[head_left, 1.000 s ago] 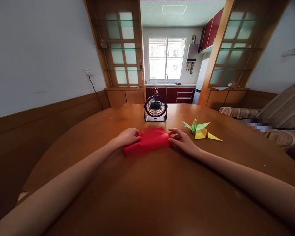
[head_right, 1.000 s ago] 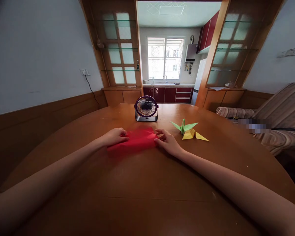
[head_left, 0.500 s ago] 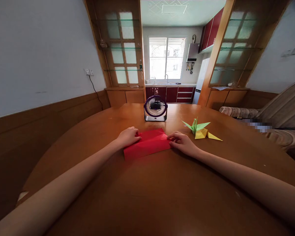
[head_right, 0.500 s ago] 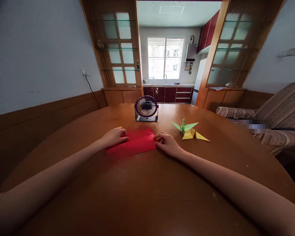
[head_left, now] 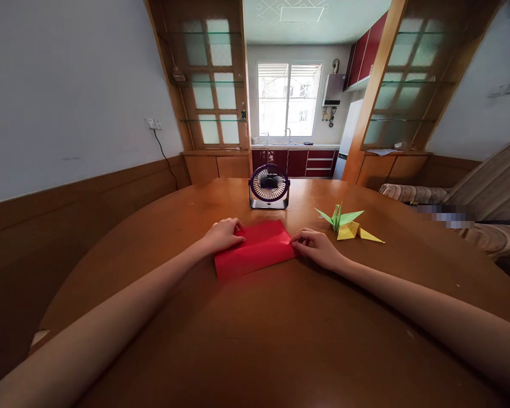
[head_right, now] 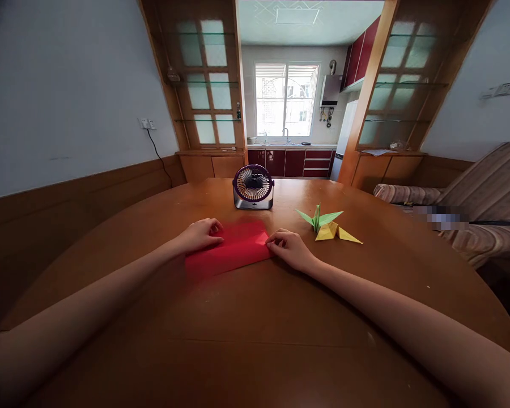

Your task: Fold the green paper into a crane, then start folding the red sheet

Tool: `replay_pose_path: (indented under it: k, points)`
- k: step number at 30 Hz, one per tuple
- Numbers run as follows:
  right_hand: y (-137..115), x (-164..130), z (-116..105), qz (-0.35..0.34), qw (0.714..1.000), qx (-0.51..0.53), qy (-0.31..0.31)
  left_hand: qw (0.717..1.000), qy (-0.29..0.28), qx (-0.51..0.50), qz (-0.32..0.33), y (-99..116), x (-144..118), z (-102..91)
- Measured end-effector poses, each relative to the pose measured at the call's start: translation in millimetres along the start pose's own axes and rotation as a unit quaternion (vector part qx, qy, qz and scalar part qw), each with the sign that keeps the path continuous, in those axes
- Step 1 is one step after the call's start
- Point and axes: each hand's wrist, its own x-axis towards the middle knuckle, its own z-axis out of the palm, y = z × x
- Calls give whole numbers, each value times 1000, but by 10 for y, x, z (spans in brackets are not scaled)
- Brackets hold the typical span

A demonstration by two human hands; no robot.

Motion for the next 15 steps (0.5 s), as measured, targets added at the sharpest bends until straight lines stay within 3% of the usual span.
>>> replay_pose_path:
  k: [6, 10, 12, 15]
  points:
    - [-6, -1, -6, 7, 1000, -11, 2, 999, -23, -1, -23, 12, 21, -44]
    - [-3, -2, 1, 20, 1000, 5, 8, 1000, 9, -5, -18, 19, 12, -62]
    - [11, 1, 7, 27, 999, 16, 12, 999, 5, -51, -4, 13, 10, -65]
    - [55, 10, 16, 44, 998, 33, 36, 985, -43, -168, 23, 1, 6, -67]
